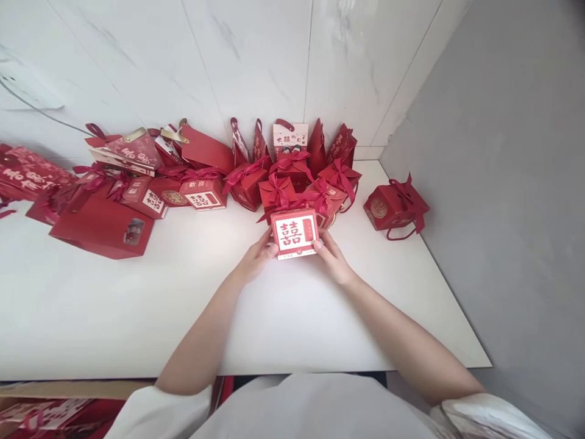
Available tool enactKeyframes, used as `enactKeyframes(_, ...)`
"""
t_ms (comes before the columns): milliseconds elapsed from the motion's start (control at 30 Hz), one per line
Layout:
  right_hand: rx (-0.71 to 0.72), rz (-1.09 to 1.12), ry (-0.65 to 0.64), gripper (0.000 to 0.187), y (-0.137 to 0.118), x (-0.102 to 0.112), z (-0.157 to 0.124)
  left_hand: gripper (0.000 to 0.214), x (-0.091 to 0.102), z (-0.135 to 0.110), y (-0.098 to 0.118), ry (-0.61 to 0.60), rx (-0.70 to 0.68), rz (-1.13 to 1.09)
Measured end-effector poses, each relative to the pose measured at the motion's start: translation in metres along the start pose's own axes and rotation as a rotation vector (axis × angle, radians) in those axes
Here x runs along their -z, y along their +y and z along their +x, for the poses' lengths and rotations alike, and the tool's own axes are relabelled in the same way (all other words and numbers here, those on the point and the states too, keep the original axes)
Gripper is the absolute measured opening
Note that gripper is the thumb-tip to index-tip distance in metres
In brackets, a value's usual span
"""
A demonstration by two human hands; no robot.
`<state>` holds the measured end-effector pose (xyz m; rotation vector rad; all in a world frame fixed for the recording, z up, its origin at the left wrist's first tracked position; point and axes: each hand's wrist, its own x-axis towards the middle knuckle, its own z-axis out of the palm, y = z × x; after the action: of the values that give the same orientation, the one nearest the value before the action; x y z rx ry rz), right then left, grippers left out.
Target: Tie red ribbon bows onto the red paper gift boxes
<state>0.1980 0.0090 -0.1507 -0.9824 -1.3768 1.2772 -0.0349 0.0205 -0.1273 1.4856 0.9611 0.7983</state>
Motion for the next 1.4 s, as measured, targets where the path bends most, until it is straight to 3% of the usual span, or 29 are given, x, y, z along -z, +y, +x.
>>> enactKeyframes(267, -0.01, -0.007, 0.001, 0.049, 0.0, -0.001, 0.0, 0.077, 0.0, 0.0, -0.001, 0.026, 0.0, 0.002)
enactKeyframes(400, 0.01, -0.013, -0.015, 0.055, -0.003, 0.001, 0.0, 0.076, -0.006, 0.0, 0.001, 0.103, 0.009, -0.019)
enactKeyframes(633, 0.055, -0.018, -0.214, 0.085, -0.004, 0.005, 0.0, 0.071, -0.011, 0.0, 0.004, 0.23, -0.061, -0.058)
enactKeyframes(800, 0.06, -0.004, -0.184, 0.091, 0.006, 0.005, -0.001, 0.064, -0.007, 0.0, 0.0, 0.233, -0.121, -0.035)
enactKeyframes(1400, 0.055, 0.007, -0.164, 0.093, 0.012, 0.004, -0.001, 0.062, -0.005, 0.0, -0.001, 0.222, -0.139, 0.018)
